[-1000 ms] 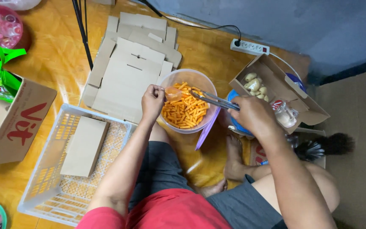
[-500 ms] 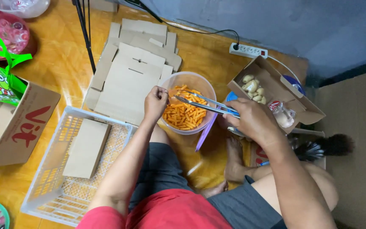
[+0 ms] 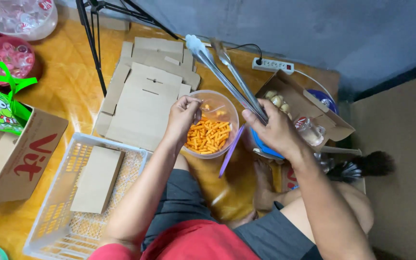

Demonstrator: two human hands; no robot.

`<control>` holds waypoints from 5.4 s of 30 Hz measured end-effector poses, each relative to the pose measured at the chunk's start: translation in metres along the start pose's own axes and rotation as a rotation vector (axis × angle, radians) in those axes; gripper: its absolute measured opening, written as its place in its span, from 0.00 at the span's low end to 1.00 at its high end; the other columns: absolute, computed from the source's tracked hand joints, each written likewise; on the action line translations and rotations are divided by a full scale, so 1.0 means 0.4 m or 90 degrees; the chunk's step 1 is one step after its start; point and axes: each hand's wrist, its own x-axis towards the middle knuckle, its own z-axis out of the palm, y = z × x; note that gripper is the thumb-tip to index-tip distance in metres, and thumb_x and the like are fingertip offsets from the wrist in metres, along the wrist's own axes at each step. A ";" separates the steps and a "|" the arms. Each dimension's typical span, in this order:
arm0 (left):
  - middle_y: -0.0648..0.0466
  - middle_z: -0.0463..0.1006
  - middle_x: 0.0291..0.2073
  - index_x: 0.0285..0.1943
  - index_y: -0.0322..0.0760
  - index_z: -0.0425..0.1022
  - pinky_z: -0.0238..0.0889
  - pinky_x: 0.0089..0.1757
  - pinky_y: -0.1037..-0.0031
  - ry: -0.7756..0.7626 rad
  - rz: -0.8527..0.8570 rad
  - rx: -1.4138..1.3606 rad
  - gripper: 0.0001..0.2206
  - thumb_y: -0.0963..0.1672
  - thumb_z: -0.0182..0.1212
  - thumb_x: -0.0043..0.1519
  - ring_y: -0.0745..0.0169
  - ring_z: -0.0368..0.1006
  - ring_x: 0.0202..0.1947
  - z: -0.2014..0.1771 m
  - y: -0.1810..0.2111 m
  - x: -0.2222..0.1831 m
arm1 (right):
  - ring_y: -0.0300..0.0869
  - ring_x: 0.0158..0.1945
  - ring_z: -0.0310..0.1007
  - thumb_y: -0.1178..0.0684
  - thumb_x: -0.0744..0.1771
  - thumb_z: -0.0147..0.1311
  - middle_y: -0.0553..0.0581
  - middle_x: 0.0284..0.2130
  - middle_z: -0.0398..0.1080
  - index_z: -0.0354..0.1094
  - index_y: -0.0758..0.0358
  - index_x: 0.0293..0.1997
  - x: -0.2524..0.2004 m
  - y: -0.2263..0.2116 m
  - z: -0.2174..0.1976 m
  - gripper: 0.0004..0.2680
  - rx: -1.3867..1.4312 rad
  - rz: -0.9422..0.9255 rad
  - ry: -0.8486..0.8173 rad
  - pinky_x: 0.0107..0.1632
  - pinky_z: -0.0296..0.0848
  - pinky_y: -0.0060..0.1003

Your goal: The person uses tongs to transfer cashew nuts and orange stick snacks from plastic containers into small clear bags, then places the filled bags into cardboard boxes. The person sits on the floor surrounded by packaging materials and snack containers.

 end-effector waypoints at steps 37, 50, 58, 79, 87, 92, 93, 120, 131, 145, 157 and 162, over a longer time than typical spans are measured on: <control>0.51 0.80 0.32 0.46 0.32 0.75 0.71 0.42 0.74 -0.109 0.310 0.088 0.04 0.41 0.60 0.69 0.67 0.76 0.35 0.188 0.094 -0.147 | 0.41 0.29 0.71 0.48 0.67 0.62 0.55 0.20 0.72 0.77 0.51 0.39 -0.021 0.060 -0.048 0.03 0.196 -0.068 0.218 0.37 0.72 0.40; 0.46 0.75 0.31 0.44 0.25 0.71 0.80 0.30 0.70 -0.053 -0.044 -0.078 0.07 0.40 0.60 0.65 0.60 0.77 0.27 0.257 -0.008 -0.135 | 0.35 0.18 0.66 0.41 0.69 0.58 0.51 0.13 0.61 0.74 0.58 0.42 -0.021 0.129 -0.182 0.11 0.366 0.062 0.382 0.25 0.69 0.29; 0.45 0.79 0.36 0.45 0.28 0.71 0.80 0.36 0.65 -0.110 -0.102 -0.113 0.07 0.40 0.61 0.63 0.59 0.80 0.33 0.405 -0.080 -0.098 | 0.31 0.11 0.56 0.49 0.70 0.57 0.50 0.10 0.56 0.73 0.62 0.37 -0.018 0.116 -0.189 0.08 0.459 0.002 0.439 0.17 0.58 0.25; 0.51 0.74 0.38 0.39 0.44 0.77 0.58 0.52 0.53 -0.265 0.808 0.750 0.08 0.48 0.59 0.58 0.49 0.71 0.46 0.439 -0.224 0.032 | 0.33 0.13 0.54 0.50 0.71 0.57 0.51 0.13 0.54 0.63 0.62 0.32 -0.031 0.241 -0.342 0.11 0.447 0.066 0.532 0.18 0.53 0.28; 0.57 0.75 0.34 0.35 0.49 0.79 0.59 0.50 0.58 -0.294 0.798 0.719 0.06 0.49 0.64 0.55 0.56 0.73 0.41 0.449 -0.202 0.024 | 0.34 0.14 0.67 0.48 0.69 0.60 0.49 0.15 0.65 0.72 0.60 0.36 -0.001 0.384 -0.361 0.08 0.192 0.208 0.499 0.15 0.63 0.29; 0.49 0.72 0.37 0.45 0.40 0.75 0.63 0.42 0.56 -0.129 0.706 0.601 0.08 0.45 0.63 0.60 0.45 0.71 0.40 0.426 -0.089 0.053 | 0.44 0.33 0.80 0.36 0.66 0.57 0.52 0.23 0.76 0.75 0.62 0.48 0.010 0.512 -0.350 0.17 -0.027 0.358 0.303 0.37 0.74 0.40; 0.49 0.71 0.36 0.46 0.40 0.73 0.62 0.41 0.55 -0.048 0.692 0.576 0.07 0.44 0.62 0.64 0.42 0.70 0.39 0.420 -0.079 0.066 | 0.46 0.37 0.82 0.37 0.66 0.56 0.55 0.26 0.78 0.74 0.66 0.51 0.013 0.538 -0.340 0.19 -0.057 0.386 0.261 0.41 0.75 0.42; 0.38 0.69 0.63 0.60 0.42 0.76 0.48 0.65 0.47 -0.311 0.655 0.694 0.19 0.51 0.64 0.65 0.34 0.59 0.70 0.385 -0.088 0.068 | 0.47 0.24 0.79 0.43 0.64 0.57 0.70 0.32 0.78 0.64 0.78 0.62 0.045 0.507 -0.267 0.26 -0.073 0.447 -0.095 0.26 0.74 0.38; 0.43 0.70 0.58 0.62 0.43 0.73 0.55 0.62 0.49 -0.234 0.685 0.679 0.20 0.51 0.67 0.64 0.40 0.64 0.66 0.420 -0.131 0.090 | 0.52 0.30 0.80 0.43 0.64 0.56 0.75 0.42 0.76 0.62 0.79 0.65 0.042 0.442 -0.290 0.28 -0.055 0.455 -0.097 0.28 0.77 0.39; 0.46 0.71 0.51 0.56 0.40 0.75 0.57 0.60 0.52 -0.215 0.716 0.662 0.17 0.50 0.68 0.63 0.42 0.67 0.61 0.419 -0.156 0.090 | 0.51 0.26 0.80 0.35 0.63 0.57 0.74 0.34 0.76 0.61 0.82 0.65 0.044 0.454 -0.285 0.34 -0.075 0.442 -0.114 0.27 0.78 0.43; 0.43 0.73 0.56 0.46 0.38 0.75 0.44 0.65 0.44 -0.254 0.743 0.694 0.16 0.50 0.72 0.59 0.42 0.64 0.65 0.416 -0.136 0.061 | 0.47 0.22 0.79 0.36 0.65 0.53 0.68 0.31 0.77 0.59 0.81 0.65 0.047 0.443 -0.267 0.31 -0.134 0.416 -0.149 0.31 0.81 0.41; 0.44 0.71 0.60 0.59 0.45 0.76 0.41 0.67 0.40 -0.311 0.754 0.644 0.18 0.50 0.67 0.61 0.43 0.63 0.67 0.426 -0.134 0.039 | 0.48 0.24 0.80 0.33 0.65 0.52 0.69 0.32 0.78 0.58 0.78 0.68 0.053 0.441 -0.271 0.33 -0.116 0.418 -0.153 0.31 0.79 0.40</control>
